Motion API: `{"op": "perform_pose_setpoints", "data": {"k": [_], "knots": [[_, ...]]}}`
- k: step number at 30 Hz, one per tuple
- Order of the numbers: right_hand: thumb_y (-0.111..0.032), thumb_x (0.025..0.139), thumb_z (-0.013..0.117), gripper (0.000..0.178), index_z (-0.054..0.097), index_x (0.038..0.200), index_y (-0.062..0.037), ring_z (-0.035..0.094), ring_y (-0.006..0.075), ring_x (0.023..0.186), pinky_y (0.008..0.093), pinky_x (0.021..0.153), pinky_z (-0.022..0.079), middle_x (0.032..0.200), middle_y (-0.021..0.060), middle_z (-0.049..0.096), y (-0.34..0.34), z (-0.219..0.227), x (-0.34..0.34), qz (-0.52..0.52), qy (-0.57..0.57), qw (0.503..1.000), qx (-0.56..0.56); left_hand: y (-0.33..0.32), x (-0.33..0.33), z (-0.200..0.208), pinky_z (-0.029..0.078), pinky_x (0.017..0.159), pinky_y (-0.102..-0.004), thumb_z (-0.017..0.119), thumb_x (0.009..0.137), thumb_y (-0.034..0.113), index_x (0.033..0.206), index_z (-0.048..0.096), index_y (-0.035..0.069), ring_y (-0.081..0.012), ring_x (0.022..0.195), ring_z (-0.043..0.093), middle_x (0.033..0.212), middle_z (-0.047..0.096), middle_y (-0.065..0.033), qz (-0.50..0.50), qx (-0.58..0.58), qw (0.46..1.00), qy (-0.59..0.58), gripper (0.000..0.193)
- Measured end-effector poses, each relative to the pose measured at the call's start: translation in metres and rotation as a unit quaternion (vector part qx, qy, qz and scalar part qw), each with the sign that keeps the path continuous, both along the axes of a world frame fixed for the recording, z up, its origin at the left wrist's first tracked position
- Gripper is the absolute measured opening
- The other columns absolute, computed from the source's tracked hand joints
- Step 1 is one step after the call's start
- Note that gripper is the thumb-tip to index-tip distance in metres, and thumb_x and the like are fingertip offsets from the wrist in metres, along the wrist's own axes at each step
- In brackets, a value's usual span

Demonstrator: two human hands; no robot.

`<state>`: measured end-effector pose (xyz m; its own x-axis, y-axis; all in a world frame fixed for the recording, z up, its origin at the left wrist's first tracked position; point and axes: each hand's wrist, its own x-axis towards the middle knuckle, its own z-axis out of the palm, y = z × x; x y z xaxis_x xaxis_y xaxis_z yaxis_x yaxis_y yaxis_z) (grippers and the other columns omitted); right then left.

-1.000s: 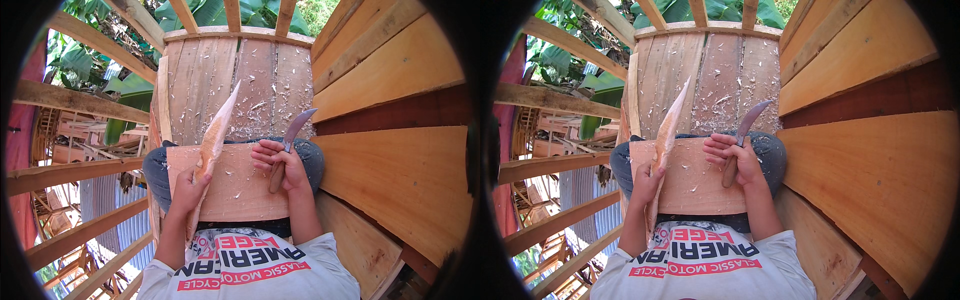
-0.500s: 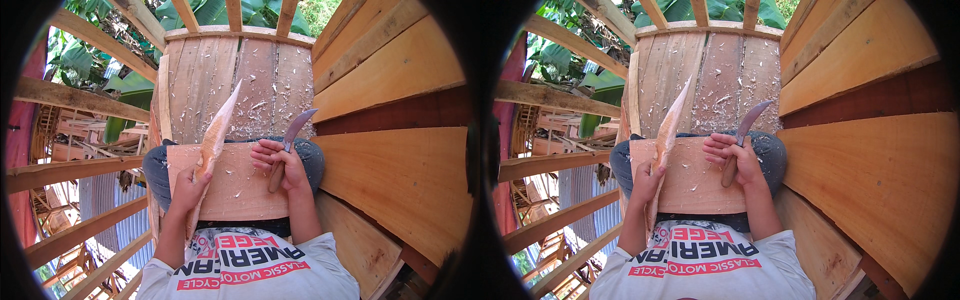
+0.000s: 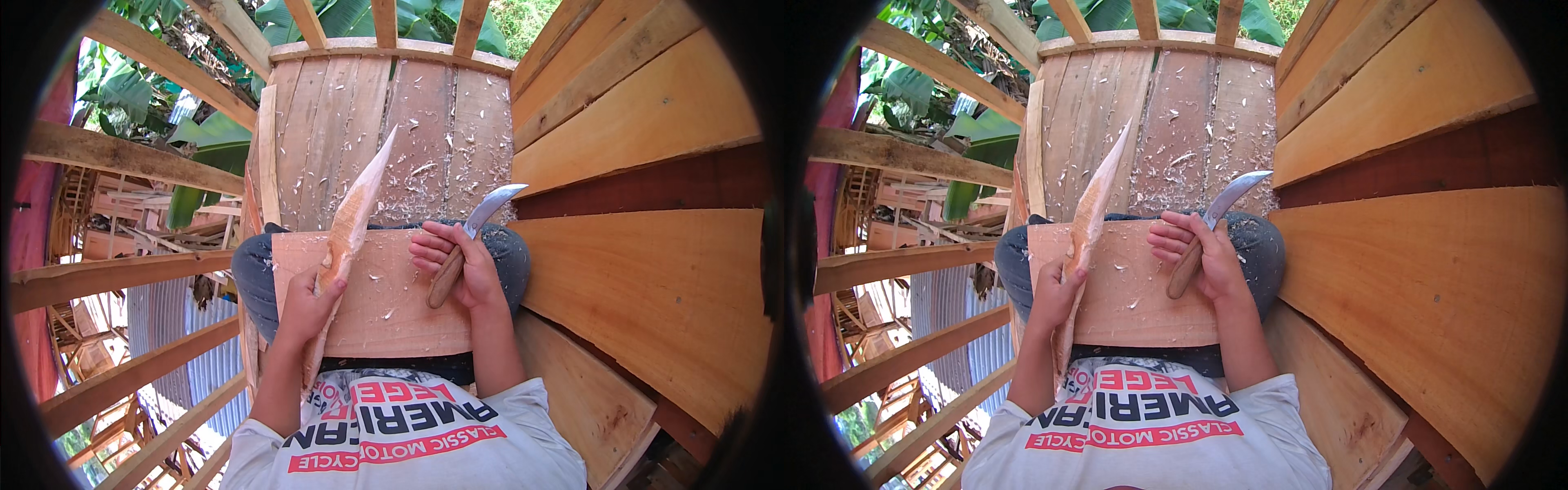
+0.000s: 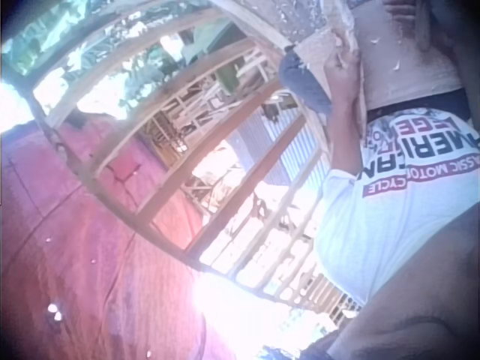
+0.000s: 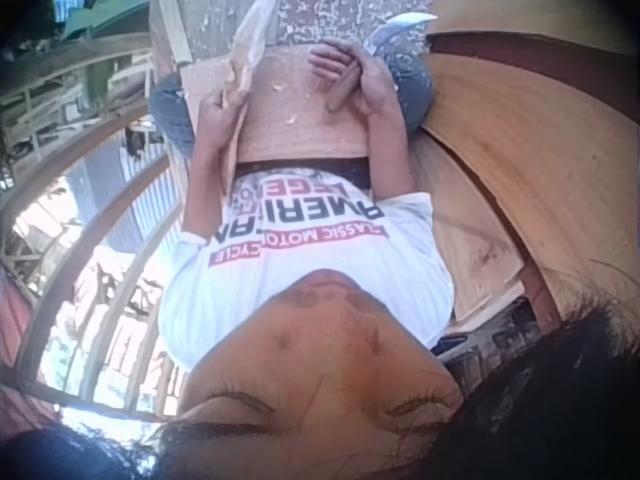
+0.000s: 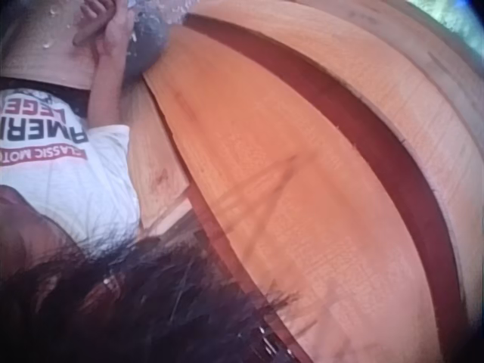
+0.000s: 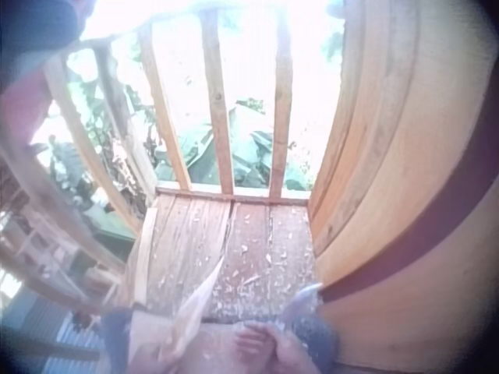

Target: The person is sitting on a wooden platform and carving a piece of wood using a curved knife. They hold the wood in their left hand and use the knife in their right hand to shave off thin layers, creating wood shavings that accumulate on the platform.

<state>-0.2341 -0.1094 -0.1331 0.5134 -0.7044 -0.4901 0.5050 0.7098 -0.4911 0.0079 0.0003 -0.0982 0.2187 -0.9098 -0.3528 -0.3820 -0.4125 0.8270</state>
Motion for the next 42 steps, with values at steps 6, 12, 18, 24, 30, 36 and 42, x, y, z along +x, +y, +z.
{"op": "perform_pose_setpoints", "data": {"k": [6, 12, 18, 24, 30, 36, 42], "knots": [[-0.032, 0.102, 0.038, 0.050, 0.045, 0.127, 0.0103, 0.063, 0.0333, 0.104, 0.0419, 0.090, 0.053, 0.114, 0.0259, 0.060, 0.000, 0.000, 0.001, 0.001, 0.002, 1.000, -0.002, 0.001, 0.001, -0.002, 0.046, 0.080, -0.0304, 0.063, 0.087, 0.023, 0.106, 0.062, -0.005, -0.0135, 0.087, 0.058, 0.092, 0.066, -0.0085, 0.003, 0.005, 1.000, 0.003, 0.034], [-0.031, 0.101, 0.040, 0.049, 0.045, 0.127, 0.0101, 0.063, 0.0338, 0.105, 0.0421, 0.090, 0.053, 0.115, 0.0261, 0.060, 0.000, 0.002, 0.001, -0.001, 0.002, 1.000, 0.000, 0.003, 0.002, -0.005, 0.046, 0.076, -0.0317, 0.059, 0.091, 0.030, 0.101, 0.062, -0.005, -0.0140, 0.081, 0.057, 0.084, 0.065, -0.0106, 0.010, -0.015, 1.000, 0.016, 0.037], [-0.031, 0.101, 0.041, 0.049, 0.046, 0.127, 0.0100, 0.063, 0.0337, 0.105, 0.0418, 0.090, 0.053, 0.115, 0.0258, 0.060, 0.000, 0.000, 0.000, 0.001, 0.000, 1.000, -0.004, 0.005, 0.004, -0.009, 0.040, 0.062, -0.0309, 0.049, 0.097, 0.039, 0.087, 0.057, -0.005, -0.0113, 0.068, 0.045, 0.067, 0.050, -0.0046, 0.004, -0.053, 0.999, 0.011, 0.045], [-0.031, 0.101, 0.041, 0.048, 0.047, 0.126, 0.0094, 0.064, 0.0331, 0.103, 0.0414, 0.089, 0.054, 0.113, 0.0251, 0.061, 0.000, -0.002, 0.001, 0.002, 0.005, 1.000, -0.006, 0.006, 0.007, -0.012, 0.041, 0.062, -0.0309, 0.051, 0.096, 0.039, 0.088, 0.058, -0.005, -0.0112, 0.068, 0.046, 0.066, 0.052, -0.0055, 0.002, -0.042, 0.999, -0.001, 0.045], [-0.031, 0.101, 0.041, 0.047, 0.050, 0.123, 0.0087, 0.067, 0.0288, 0.085, 0.0371, 0.077, 0.057, 0.096, 0.0206, 0.065, 0.003, 0.001, 0.003, 0.000, 0.039, 0.999, -0.024, 0.002, 0.002, -0.008, 0.047, 0.073, -0.0317, 0.061, 0.090, 0.033, 0.101, 0.063, -0.004, -0.0145, 0.078, 0.058, 0.082, 0.065, -0.0134, 0.013, -0.017, 0.999, 0.029, 0.039], [-0.036, 0.101, 0.043, 0.044, 0.061, 0.088, 0.0020, 0.048, 0.0103, 0.044, 0.0244, 0.043, 0.040, 0.054, 0.0024, 0.049, 0.017, 0.009, 0.006, 0.102, 0.215, 0.962, -0.136, 0.005, -0.003, 0.002, 0.049, 0.072, -0.0361, 0.072, 0.081, 0.034, 0.108, 0.062, -0.004, -0.0273, 0.077, 0.066, 0.084, 0.067, -0.0208, 0.002, -0.062, 0.998, -0.011, 0.047], [-0.046, 0.093, 0.055, 0.051, 0.057, 0.064, -0.0037, 0.048, 0.0189, 0.041, 0.0334, 0.042, 0.037, 0.047, 0.0038, 0.047, 0.036, 0.025, 0.023, 0.127, 0.390, 0.812, -0.415, 0.012, 0.007, 0.028, 0.049, 0.065, -0.0397, 0.074, 0.077, 0.039, 0.105, 0.061, -0.005, -0.0390, 0.072, 0.064, 0.074, 0.062, -0.0249, -0.035, -0.031, 0.996, -0.073, 0.054]]}}
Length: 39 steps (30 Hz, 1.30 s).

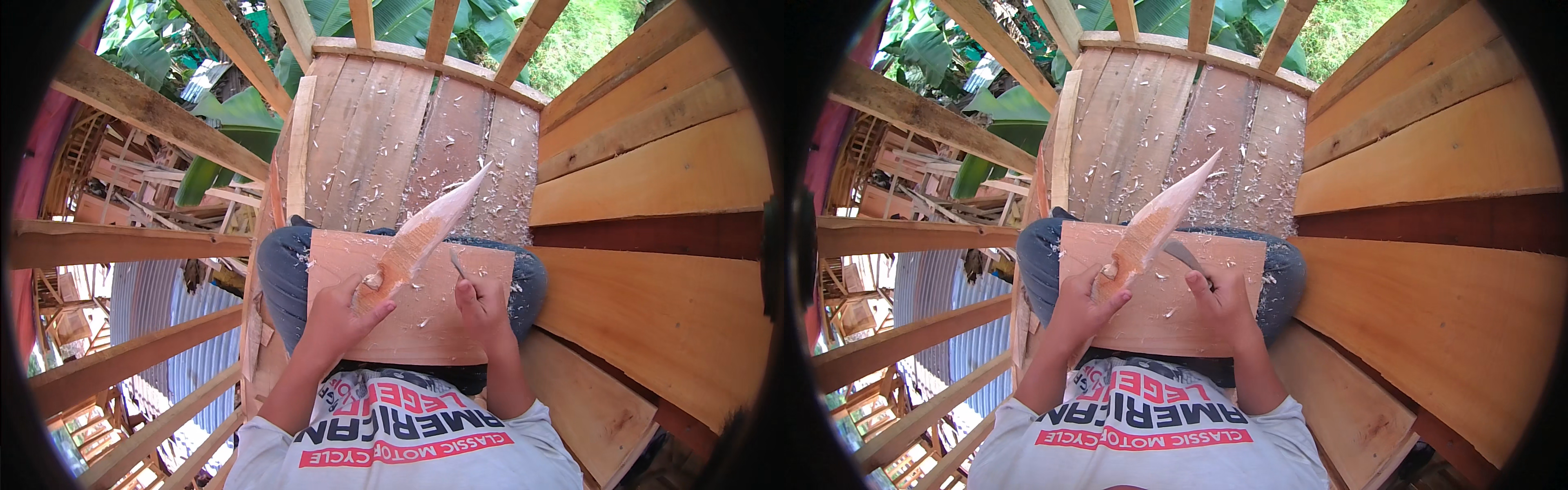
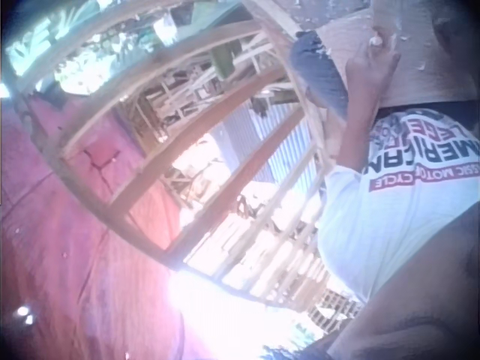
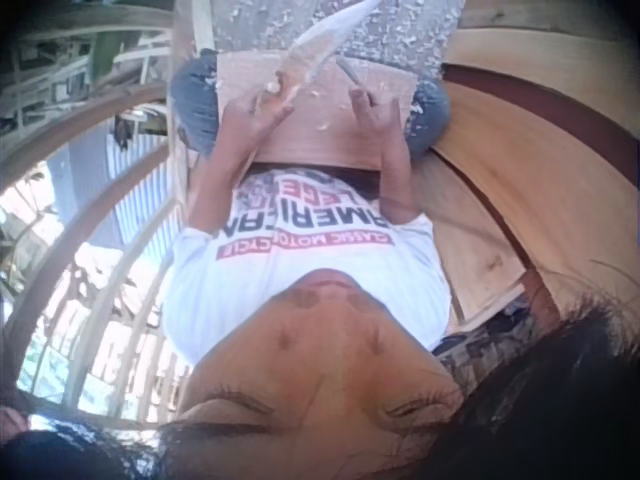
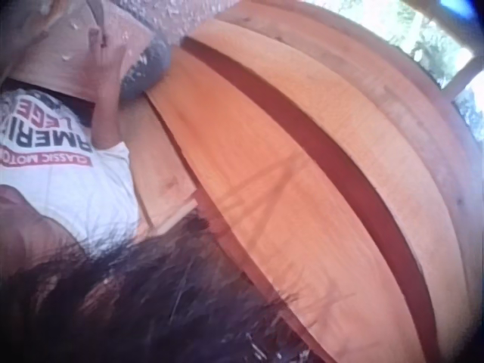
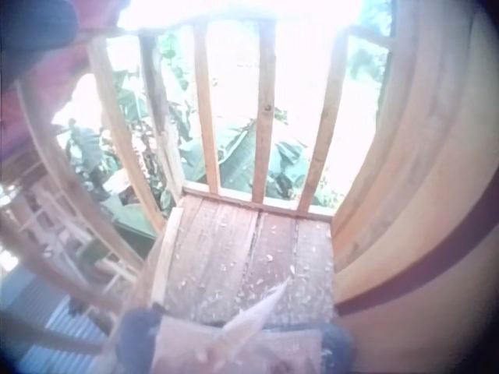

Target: The person is sitting on a wooden platform and carving a piece of wood using a curved knife. They hold the wood in their left hand and use the knife in their right hand to shave off thin layers, creating wood shavings that accumulate on the platform.

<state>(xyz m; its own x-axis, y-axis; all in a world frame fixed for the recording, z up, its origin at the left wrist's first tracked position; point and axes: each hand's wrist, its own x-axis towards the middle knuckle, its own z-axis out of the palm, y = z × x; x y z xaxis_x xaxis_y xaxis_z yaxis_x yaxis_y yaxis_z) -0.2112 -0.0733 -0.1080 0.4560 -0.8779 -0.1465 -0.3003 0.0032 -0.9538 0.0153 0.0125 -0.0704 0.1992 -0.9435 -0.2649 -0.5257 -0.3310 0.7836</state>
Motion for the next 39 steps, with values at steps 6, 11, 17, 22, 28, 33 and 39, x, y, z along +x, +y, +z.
{"op": "perform_pose_setpoints", "data": {"k": [6, 11, 17, 22, 28, 33, 39], "knots": [[-0.053, 0.081, 0.066, 0.051, 0.058, 0.063, -0.0051, 0.054, 0.0336, 0.049, 0.0382, 0.047, 0.041, 0.053, 0.0131, 0.051, -0.002, 0.023, 0.024, -0.002, 0.252, 0.926, -0.280, 0.013, 0.015, 0.020, 0.049, 0.066, -0.0383, 0.075, 0.076, 0.037, 0.102, 0.060, -0.006, -0.0375, 0.073, 0.064, 0.077, 0.063, -0.0240, -0.012, -0.005, 1.000, -0.004, 0.052], [-0.051, 0.081, 0.066, 0.052, 0.057, 0.063, -0.0028, 0.053, 0.0336, 0.048, 0.0402, 0.047, 0.040, 0.053, 0.0137, 0.050, -0.014, 0.028, 0.031, -0.049, 0.260, 0.884, -0.386, 0.015, 0.026, 0.036, 0.050, 0.068, -0.0378, 0.075, 0.076, 0.033, 0.103, 0.060, -0.006, -0.0379, 0.077, 0.066, 0.079, 0.064, -0.0247, -0.029, 0.034, 0.999, 0.005, 0.050], [-0.043, 0.087, 0.064, 0.050, 0.054, 0.063, -0.0003, 0.049, 0.0346, 0.047, 0.0393, 0.046, 0.036, 0.052, 0.0183, 0.046, -0.041, 0.048, -0.003, -0.225, 0.197, 0.923, -0.240, 0.038, 0.022, 0.019, 0.051, 0.064, -0.0397, 0.074, 0.078, 0.040, 0.102, 0.062, -0.004, -0.0398, 0.072, 0.065, 0.075, 0.064, -0.0234, -0.027, -0.007, 0.999, 0.016, 0.052], [-0.051, 0.082, 0.066, 0.053, 0.060, 0.062, -0.0024, 0.054, 0.0342, 0.048, 0.0402, 0.045, 0.040, 0.051, 0.0152, 0.052, 0.013, 0.037, 0.028, 0.011, 0.212, 0.925, -0.316, 0.031, 0.027, 0.018, 0.051, 0.064, -0.0375, 0.075, 0.078, 0.037, 0.104, 0.061, -0.004, -0.0370, 0.072, 0.067, 0.076, 0.065, -0.0227, 0.009, -0.034, 0.998, 0.057, 0.051], [-0.062, 0.073, 0.068, 0.058, 0.060, 0.059, -0.0057, 0.056, 0.0298, 0.045, 0.0378, 0.043, 0.042, 0.049, 0.0112, 0.052, 0.014, 0.048, 0.035, -0.003, 0.264, 0.915, -0.306, 0.025, 0.021, 0.042, 0.050, 0.062, -0.0363, 0.074, 0.079, 0.034, 0.103, 0.061, -0.003, -0.0359, 0.071, 0.067, 0.074, 0.064, -0.0218, -0.015, -0.022, 0.999, 0.039, 0.047], [-0.067, 0.069, 0.067, 0.062, 0.055, 0.055, -0.0069, 0.053, 0.0285, 0.043, 0.0361, 0.042, 0.040, 0.047, 0.0093, 0.048, 0.005, 0.044, 0.025, -0.044, 0.270, 0.891, -0.363, 0.023, 0.016, 0.042, 0.050, 0.060, -0.0364, 0.074, 0.079, 0.033, 0.102, 0.060, -0.002, -0.0372, 0.072, 0.067, 0.076, 0.064, -0.0224, -0.029, -0.050, 0.998, 0.011, 0.044], [-0.071, 0.064, 0.067, 0.066, 0.049, 0.053, -0.0078, 0.051, 0.0280, 0.042, 0.0351, 0.040, 0.038, 0.046, 0.0081, 0.044, 0.003, 0.047, 0.019, -0.082, 0.268, 0.878, -0.387, 0.024, 0.009, 0.041, 0.050, 0.060, -0.0368, 0.074, 0.080, 0.033, 0.100, 0.059, -0.003, -0.0384, 0.073, 0.066, 0.076, 0.064, -0.0225, -0.037, -0.073, 0.996, 0.023, 0.044]]}}
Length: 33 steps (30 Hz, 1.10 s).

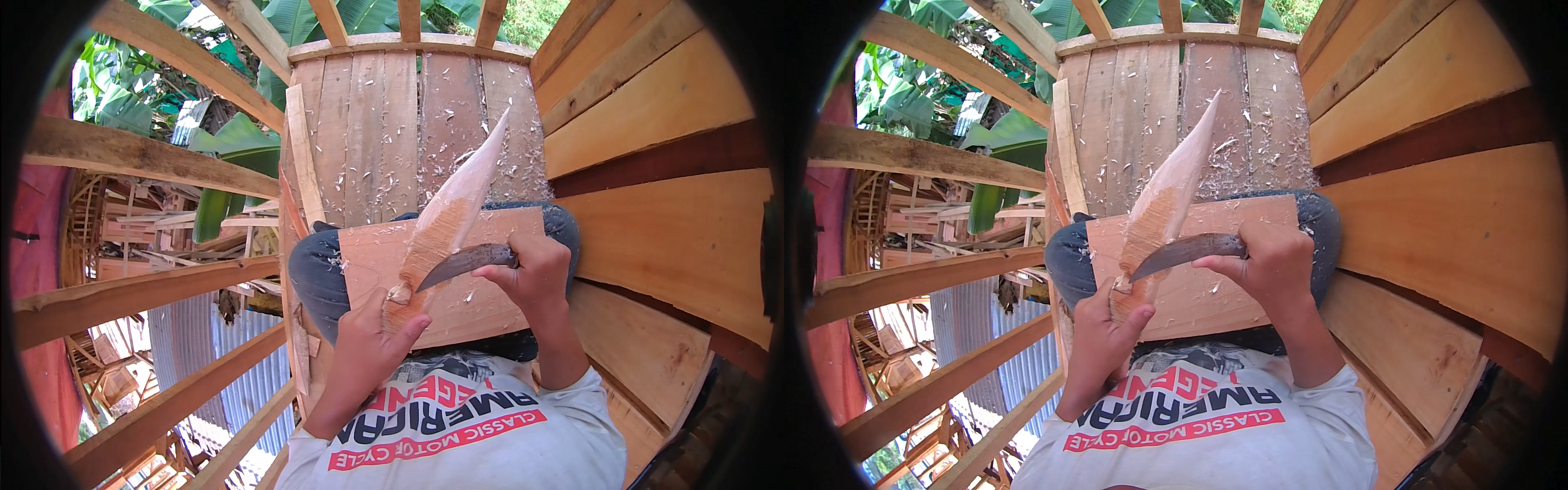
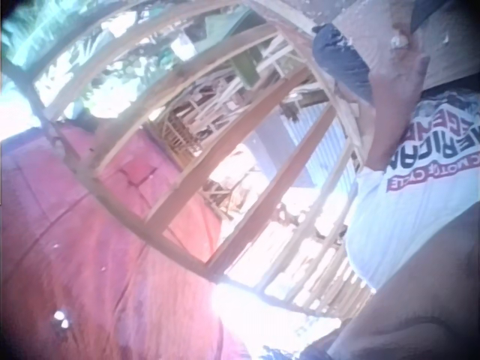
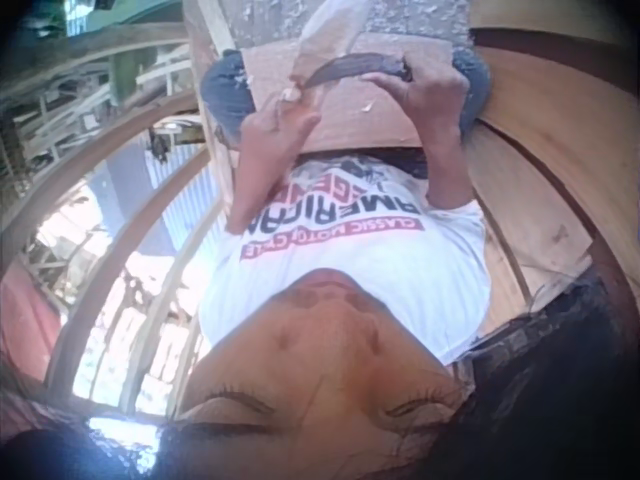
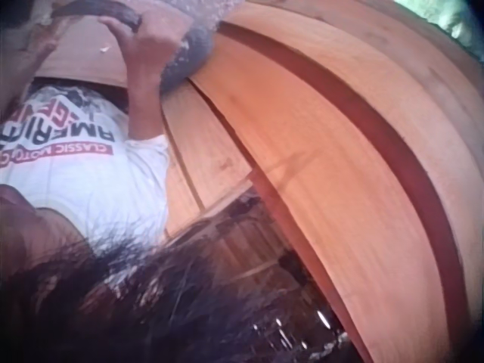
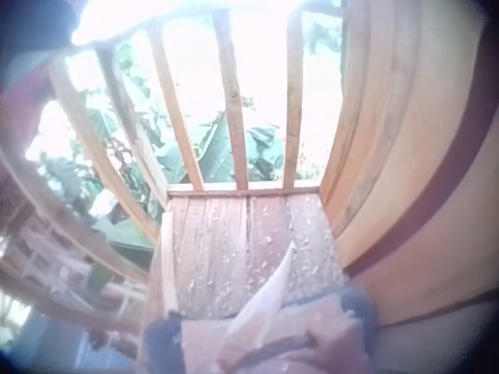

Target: The person is sitting on a wooden platform and carving a piece of wood using a curved knife. They hold the wood in their left hand and use the knife in their right hand to shave off thin layers, creating wood shavings that accumulate on the platform.

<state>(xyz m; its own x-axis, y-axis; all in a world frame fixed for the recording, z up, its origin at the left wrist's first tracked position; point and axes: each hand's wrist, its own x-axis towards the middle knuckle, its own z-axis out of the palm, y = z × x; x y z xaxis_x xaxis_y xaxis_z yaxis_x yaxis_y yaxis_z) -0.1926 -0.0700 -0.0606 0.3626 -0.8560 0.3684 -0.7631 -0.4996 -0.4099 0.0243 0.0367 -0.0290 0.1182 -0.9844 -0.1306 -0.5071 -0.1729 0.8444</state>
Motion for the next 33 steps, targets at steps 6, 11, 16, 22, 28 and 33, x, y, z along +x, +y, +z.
{"op": "perform_pose_setpoints", "data": {"k": [6, 11, 16, 22, 28, 33], "knots": [[-0.070, 0.063, 0.068, 0.066, 0.047, 0.054, -0.0082, 0.050, 0.0279, 0.042, 0.0346, 0.040, 0.038, 0.046, 0.0074, 0.043, -0.002, 0.001, -0.002, -0.011, -0.015, 0.999, -0.033, 0.002, -0.002, 0.000, 0.050, 0.059, -0.0364, 0.074, 0.080, 0.034, 0.099, 0.059, -0.003, -0.0374, 0.071, 0.066, 0.074, 0.063, -0.0222, 0.003, 0.014, 1.000, 0.018, 0.044], [-0.070, 0.061, 0.068, 0.066, 0.047, 0.054, -0.0088, 0.050, 0.0272, 0.042, 0.0348, 0.042, 0.039, 0.046, 0.0074, 0.042, -0.004, 0.004, -0.004, -0.018, -0.014, 0.999, -0.041, 0.001, -0.005, -0.001, 0.050, 0.060, -0.0358, 0.074, 0.080, 0.035, 0.100, 0.059, -0.004, -0.0365, 0.067, 0.066, 0.073, 0.063, -0.0227, 0.006, 0.000, 1.000, 0.027, 0.046], [-0.062, 0.080, 0.062, 0.066, 0.052, 0.060, -0.0006, 0.047, 0.0306, 0.044, 0.0364, 0.045, 0.038, 0.047, 0.0116, 0.046, -0.037, 0.008, -0.025, -0.238, -0.198, 0.946, 0.095, 0.015, -0.010, 0.002, 0.051, 0.064, -0.0357, 0.072, 0.082, 0.033, 0.104, 0.060, -0.005, -0.0362, 0.072, 0.067, 0.076, 0.065, -0.0227, -0.067, 0.064, 0.996, 0.000, 0.046], [-0.057, 0.084, 0.061, 0.059, 0.061, 0.066, -0.0007, 0.053, 0.0351, 0.049, 0.0389, 0.047, 0.041, 0.050, 0.0144, 0.050, -0.020, 0.010, -0.045, -0.128, -0.083, 0.983, 0.100, 0.017, 0.003, -0.027, 0.051, 0.068, -0.0335, 0.071, 0.083, 0.030, 0.105, 0.062, -0.005, -0.0310, 0.076, 0.069, 0.080, 0.067, -0.0216, 0.083, 0.058, 0.992, 0.070, 0.042], [-0.058, 0.078, 0.066, 0.056, 0.063, 0.065, -0.0031, 0.059, 0.0340, 0.052, 0.0390, 0.046, 0.045, 0.055, 0.0137, 0.056, 0.018, 0.005, 0.004, 0.013, -0.027, 0.992, 0.126, 0.008, -0.005, -0.016, 0.050, 0.070, -0.0330, 0.072, 0.081, 0.030, 0.104, 0.061, -0.005, -0.0293, 0.080, 0.069, 0.083, 0.067, -0.0208, 0.029, 0.056, 0.996, 0.056, 0.044], [-0.058, 0.080, 0.064, 0.057, 0.061, 0.063, -0.0036, 0.058, 0.0341, 0.052, 0.0398, 0.045, 0.044, 0.054, 0.0157, 0.055, -0.016, -0.004, -0.020, -0.110, -0.055, 0.991, 0.055, 0.018, -0.011, -0.015, 0.050, 0.070, -0.0338, 0.073, 0.081, 0.031, 0.103, 0.061, -0.006, -0.0325, 0.081, 0.069, 0.083, 0.067, -0.0215, -0.004, 0.076, 0.996, 0.039, 0.045]]}}
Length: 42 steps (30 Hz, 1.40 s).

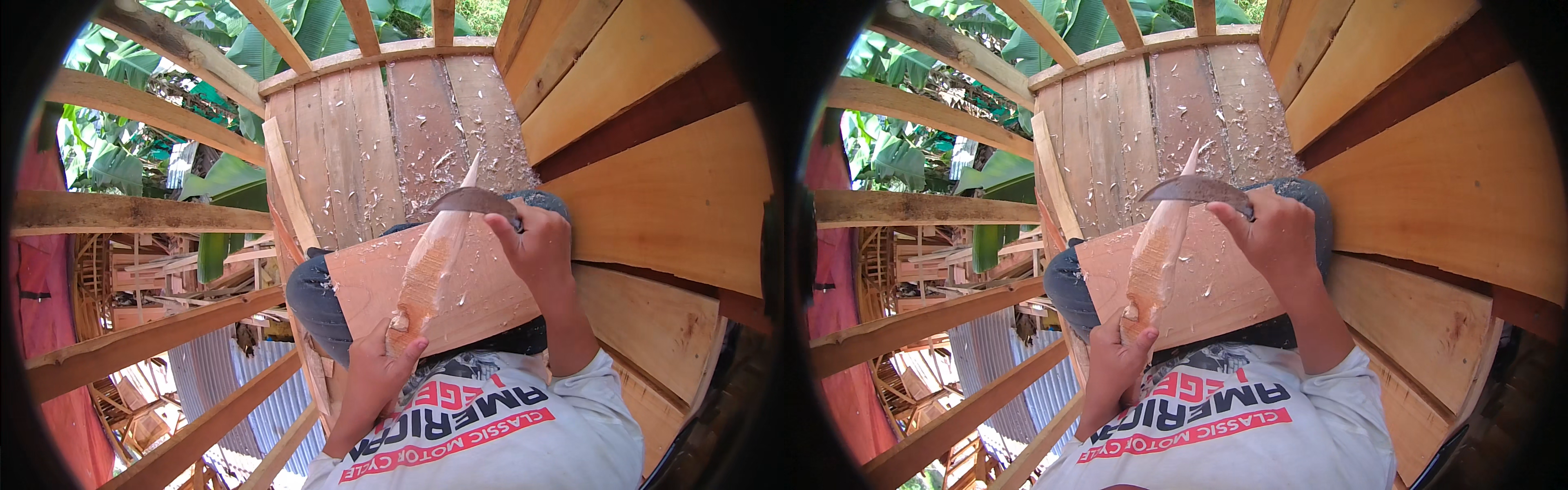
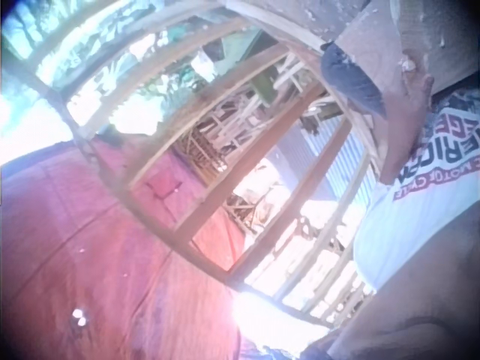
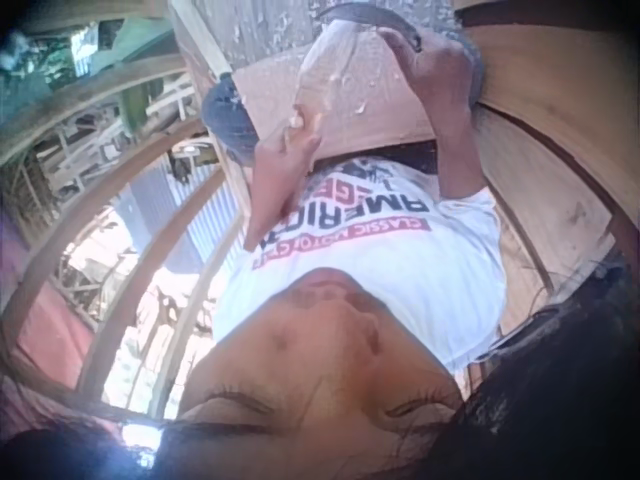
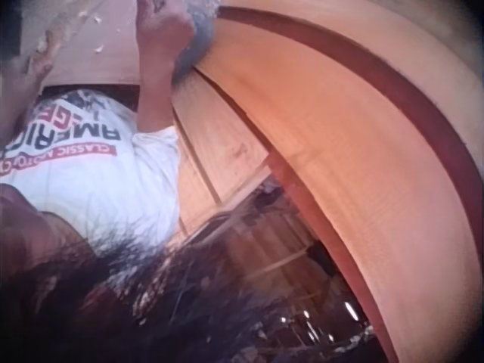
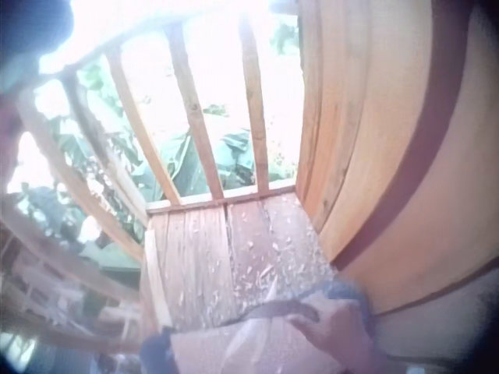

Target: The person is sitting on a wooden platform and carving a piece of wood using a curved knife. They hold the wood in their left hand and use the knife in their right hand to shave off thin layers, creating wood shavings that accumulate on the platform.

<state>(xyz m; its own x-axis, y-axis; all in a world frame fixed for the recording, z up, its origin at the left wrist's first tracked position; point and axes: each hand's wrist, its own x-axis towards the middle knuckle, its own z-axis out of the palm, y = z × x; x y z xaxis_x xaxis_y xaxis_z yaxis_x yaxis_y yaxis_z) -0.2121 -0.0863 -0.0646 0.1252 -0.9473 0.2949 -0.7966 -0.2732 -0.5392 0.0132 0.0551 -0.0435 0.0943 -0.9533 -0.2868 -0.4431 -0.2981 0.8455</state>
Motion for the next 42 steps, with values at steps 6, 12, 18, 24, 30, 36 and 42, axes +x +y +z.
{"op": "perform_pose_setpoints", "data": {"k": [6, 12, 18, 24, 30, 36, 42], "knots": [[-0.057, 0.082, 0.062, 0.058, 0.058, 0.059, -0.0045, 0.057, 0.0348, 0.049, 0.0401, 0.044, 0.043, 0.053, 0.0171, 0.054, 0.015, 0.014, -0.010, 0.081, 0.014, 0.996, 0.015, -0.002, 0.000, -0.005, 0.051, 0.071, -0.0341, 0.072, 0.081, 0.032, 0.105, 0.061, -0.005, -0.0329, 0.081, 0.069, 0.083, 0.067, -0.0221, 0.020, 0.000, 1.000, 0.000, 0.046], [-0.056, 0.081, 0.064, 0.056, 0.059, 0.059, -0.0044, 0.056, 0.0342, 0.047, 0.0400, 0.043, 0.043, 0.049, 0.0152, 0.052, 0.030, -0.007, 0.006, 0.053, 0.021, 0.998, 0.020, 0.002, -0.006, -0.009, 0.051, 0.069, -0.0338, 0.072, 0.081, 0.032, 0.106, 0.061, -0.005, -0.0307, 0.079, 0.070, 0.082, 0.067, -0.0217, 0.012, -0.005, 1.000, 0.002, 0.045], [-0.059, 0.080, 0.062, 0.059, 0.060, 0.058, -0.0044, 0.056, 0.0326, 0.045, 0.0396, 0.042, 0.043, 0.048, 0.0133, 0.052, 0.036, -0.005, -0.003, 0.119, 0.033, 0.992, 0.003, 0.000, 0.000, -0.006, 0.051, 0.069, -0.0339, 0.072, 0.081, 0.031, 0.106, 0.061, -0.005, -0.0315, 0.080, 0.069, 0.081, 0.067, -0.0218, 0.037, 0.034, 0.999, 0.004, 0.046], [-0.063, 0.075, 0.065, 0.059, 0.060, 0.057, -0.0068, 0.056, 0.0301, 0.044, 0.0381, 0.041, 0.042, 0.048, 0.0108, 0.052, 0.038, -0.013, 0.016, 0.112, 0.016, 0.994, 0.006, -0.005, -0.005, -0.011, 0.050, 0.068, -0.0344, 0.072, 0.081, 0.031, 0.106, 0.060, -0.005, -0.0312, 0.076, 0.068, 0.077, 0.066, -0.0210, 0.039, -0.052, 0.998, -0.016, 0.045], [-0.062, 0.078, 0.063, 0.059, 0.060, 0.060, -0.0063, 0.058, 0.0320, 0.048, 0.0385, 0.044, 0.044, 0.051, 0.0126, 0.054, 0.031, -0.013, 0.008, 0.062, 0.048, 0.997, 0.004, -0.007, -0.010, 0.002, 0.050, 0.067, -0.0347, 0.071, 0.082, 0.032, 0.106, 0.060, -0.006, -0.0331, 0.073, 0.068, 0.076, 0.065, -0.0225, 0.028, -0.007, 1.000, -0.012, 0.047], [-0.057, 0.084, 0.061, 0.062, 0.056, 0.061, 0.0007, 0.056, 0.0393, 0.054, 0.0420, 0.047, 0.041, 0.053, 0.0193, 0.050, -0.022, 0.000, -0.046, -0.178, -0.045, 0.982, 0.039, 0.011, -0.013, -0.010, 0.050, 0.062, -0.0358, 0.071, 0.082, 0.033, 0.106, 0.060, -0.006, -0.0341, 0.070, 0.068, 0.074, 0.065, -0.0220, -0.025, -0.011, 0.999, -0.027, 0.047], [-0.057, 0.083, 0.062, 0.060, 0.057, 0.062, -0.0010, 0.056, 0.0388, 0.055, 0.0429, 0.048, 0.043, 0.054, 0.0180, 0.052, 0.034, 0.000, 0.004, 0.114, -0.001, 0.993, 0.035, -0.011, -0.002, -0.007, 0.050, 0.062, -0.0357, 0.071, 0.082, 0.035, 0.100, 0.060, -0.004, -0.0361, 0.071, 0.067, 0.074, 0.064, -0.0227, 0.054, -0.082, 0.995, -0.015, 0.045]]}}
